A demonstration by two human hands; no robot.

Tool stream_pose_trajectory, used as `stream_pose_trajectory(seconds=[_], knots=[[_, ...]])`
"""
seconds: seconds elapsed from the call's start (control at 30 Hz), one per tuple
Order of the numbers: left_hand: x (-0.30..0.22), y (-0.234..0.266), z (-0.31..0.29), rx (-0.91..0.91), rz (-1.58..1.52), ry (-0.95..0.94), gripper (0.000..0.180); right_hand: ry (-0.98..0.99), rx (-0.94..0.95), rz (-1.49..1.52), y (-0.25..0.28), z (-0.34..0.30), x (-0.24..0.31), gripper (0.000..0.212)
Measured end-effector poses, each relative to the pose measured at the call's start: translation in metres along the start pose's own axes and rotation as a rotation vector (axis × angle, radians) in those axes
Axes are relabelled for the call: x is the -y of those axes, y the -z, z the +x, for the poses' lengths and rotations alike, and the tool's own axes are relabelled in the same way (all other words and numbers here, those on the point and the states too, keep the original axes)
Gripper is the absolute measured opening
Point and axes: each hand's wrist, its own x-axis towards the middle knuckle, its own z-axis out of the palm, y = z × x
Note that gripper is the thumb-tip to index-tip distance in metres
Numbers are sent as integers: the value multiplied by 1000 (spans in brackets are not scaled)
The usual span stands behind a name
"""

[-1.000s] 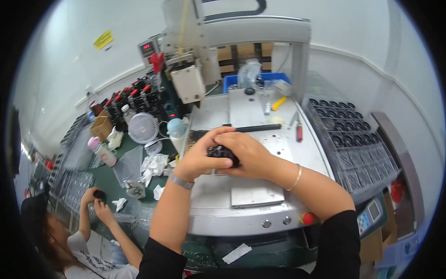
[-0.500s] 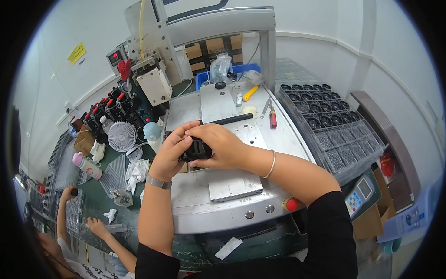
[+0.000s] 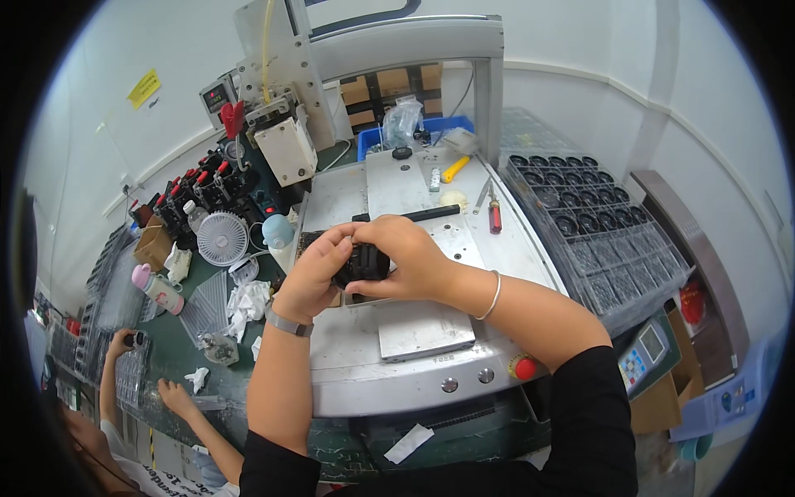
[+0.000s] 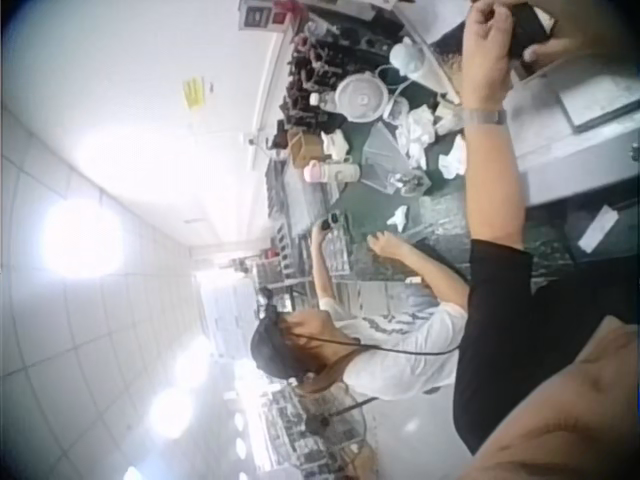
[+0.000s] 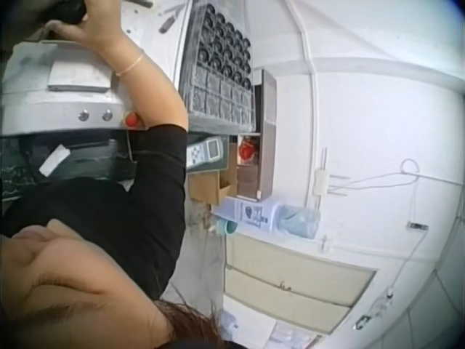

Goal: The person turns a watch casing by hand, takes a component from a tray, mounts parts into a machine fixture, and presses machine buttons while holding a pad against the work surface.

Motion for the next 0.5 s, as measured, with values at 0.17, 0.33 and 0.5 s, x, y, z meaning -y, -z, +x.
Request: stream_pose_trajectory(seconds=[0.17,0.33,0.5], knots=[[0,-6,-2,-41,40,-31,52,33,-91,-46,1,-3,0,54],[-2,-8,2,-13,125,-75,69,81,-82,-53,7,0,0,55],[-5,-5,0,42,195,-118,68,189,-22,-47,-2,9,-1,55]])
